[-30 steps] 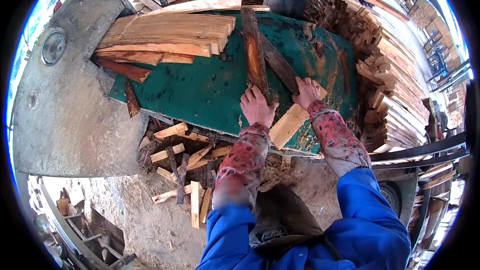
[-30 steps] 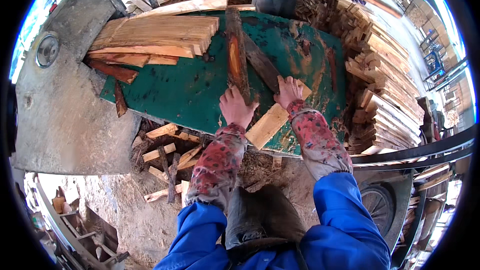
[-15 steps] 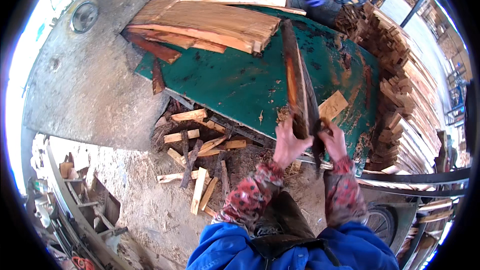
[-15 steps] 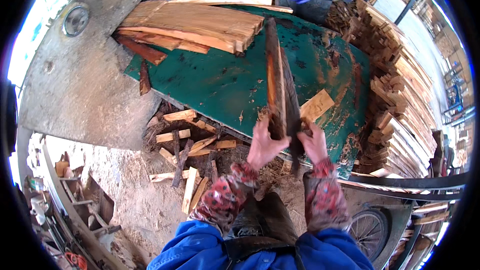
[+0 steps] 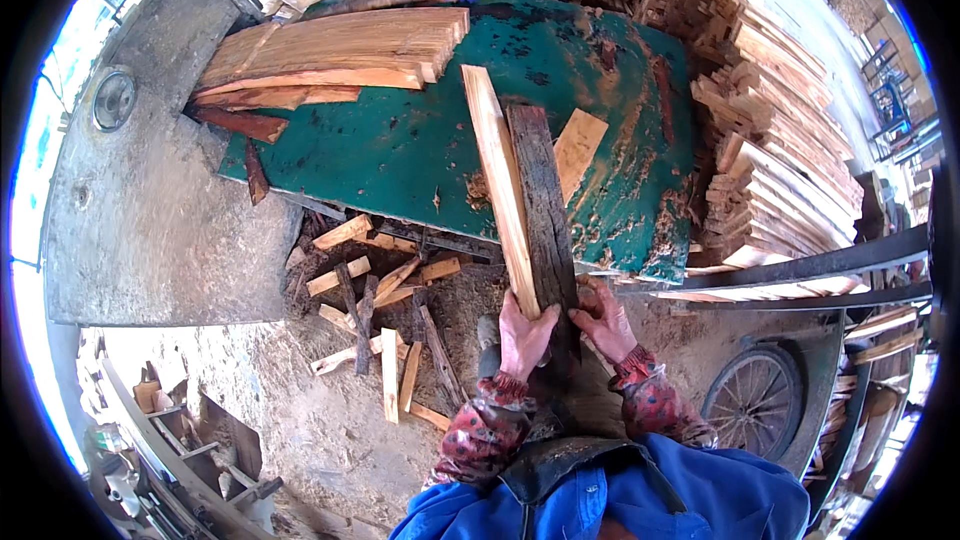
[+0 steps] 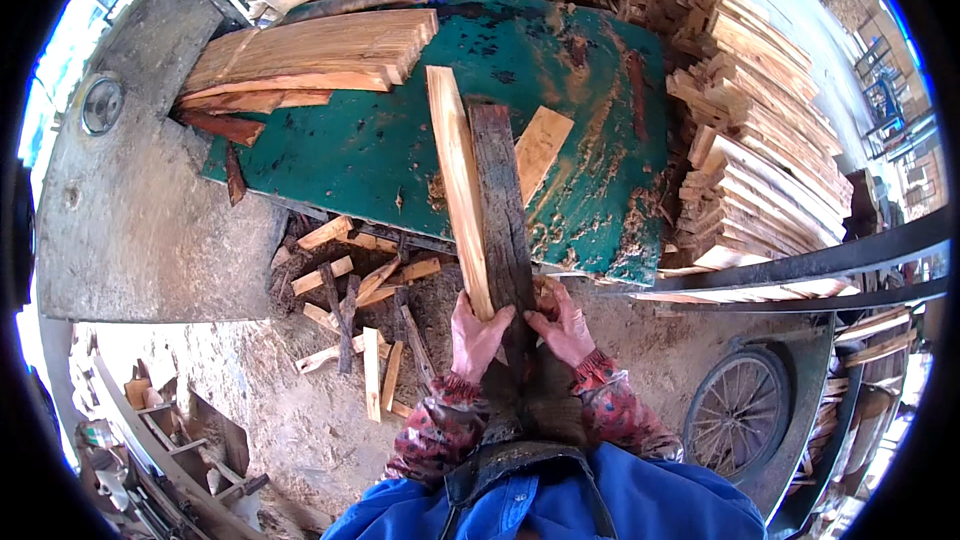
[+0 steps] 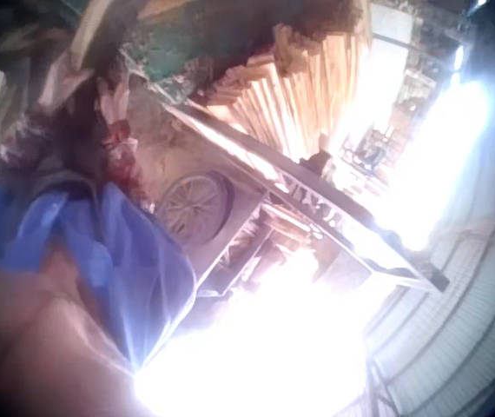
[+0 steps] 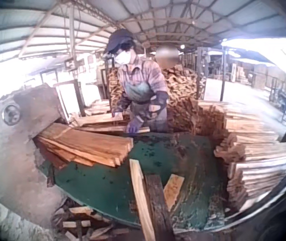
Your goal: The person sorts and organizes split firewood in a workshop. They pick up pieces of wood from the floor and a green table, then place them into a black wheelbarrow. The person arranges the wood inside the wheelbarrow to fit more pieces.
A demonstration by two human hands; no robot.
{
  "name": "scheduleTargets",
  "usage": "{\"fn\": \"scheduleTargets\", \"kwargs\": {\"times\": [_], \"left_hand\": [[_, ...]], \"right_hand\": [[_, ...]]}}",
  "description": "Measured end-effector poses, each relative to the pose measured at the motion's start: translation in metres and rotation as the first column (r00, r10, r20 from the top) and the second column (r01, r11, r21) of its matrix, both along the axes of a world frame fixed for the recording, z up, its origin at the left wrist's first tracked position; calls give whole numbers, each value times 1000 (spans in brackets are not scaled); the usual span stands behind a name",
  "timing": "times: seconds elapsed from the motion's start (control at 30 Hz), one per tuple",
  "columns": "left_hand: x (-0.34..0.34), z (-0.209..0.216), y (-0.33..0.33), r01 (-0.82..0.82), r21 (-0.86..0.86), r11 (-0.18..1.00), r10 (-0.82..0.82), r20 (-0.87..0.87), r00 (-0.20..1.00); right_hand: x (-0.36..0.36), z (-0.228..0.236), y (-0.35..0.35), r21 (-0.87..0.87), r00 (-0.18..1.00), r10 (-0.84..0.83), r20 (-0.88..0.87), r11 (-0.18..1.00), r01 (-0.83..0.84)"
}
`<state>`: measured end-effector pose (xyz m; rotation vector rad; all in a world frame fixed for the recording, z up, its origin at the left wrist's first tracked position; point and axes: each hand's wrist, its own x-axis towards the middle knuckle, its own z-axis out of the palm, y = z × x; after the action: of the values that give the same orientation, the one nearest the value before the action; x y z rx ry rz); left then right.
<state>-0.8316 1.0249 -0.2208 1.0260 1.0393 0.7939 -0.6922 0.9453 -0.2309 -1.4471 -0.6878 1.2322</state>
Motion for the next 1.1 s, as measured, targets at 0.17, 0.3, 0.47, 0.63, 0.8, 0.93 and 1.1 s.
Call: {"fn": "scheduleTargets", "kwargs": {"times": [0.17, 0.3, 0.47, 0.63, 0.8, 0.93, 1.1], "left_hand": [[-14, 7, -33, 71, -25, 997, -73, -84, 994], [-28, 1, -61, 129, -90, 988, -140, -123, 982], [-43, 1, -57, 262, -93, 961, -274, -163, 948], [-79, -24, -36, 332, -134, 934, -344, -82, 935], [-45, -10, 21, 275, 208, 939, -147, -479, 865], [23, -12, 82, 391, 719, 574, 255, -611, 750], [55, -9, 115, 610, 528, 591, 239, -837, 492]], "right_hand": [[15, -24, -16, -123, 998, -37, -44, 992, 31], [13, -20, 22, -135, 951, 165, 262, 982, -133], [-1, -51, 56, 11, 971, -48, -233, 999, 52], [14, -16, 13, -117, 999, -15, -32, 993, 12], [34, -1, -18, -16, 953, -299, 45, 954, 300], [53, -19, -14, -145, 925, -379, -22, 917, 372], [41, -25, -7, -146, 900, -431, -55, 896, 420]]}}
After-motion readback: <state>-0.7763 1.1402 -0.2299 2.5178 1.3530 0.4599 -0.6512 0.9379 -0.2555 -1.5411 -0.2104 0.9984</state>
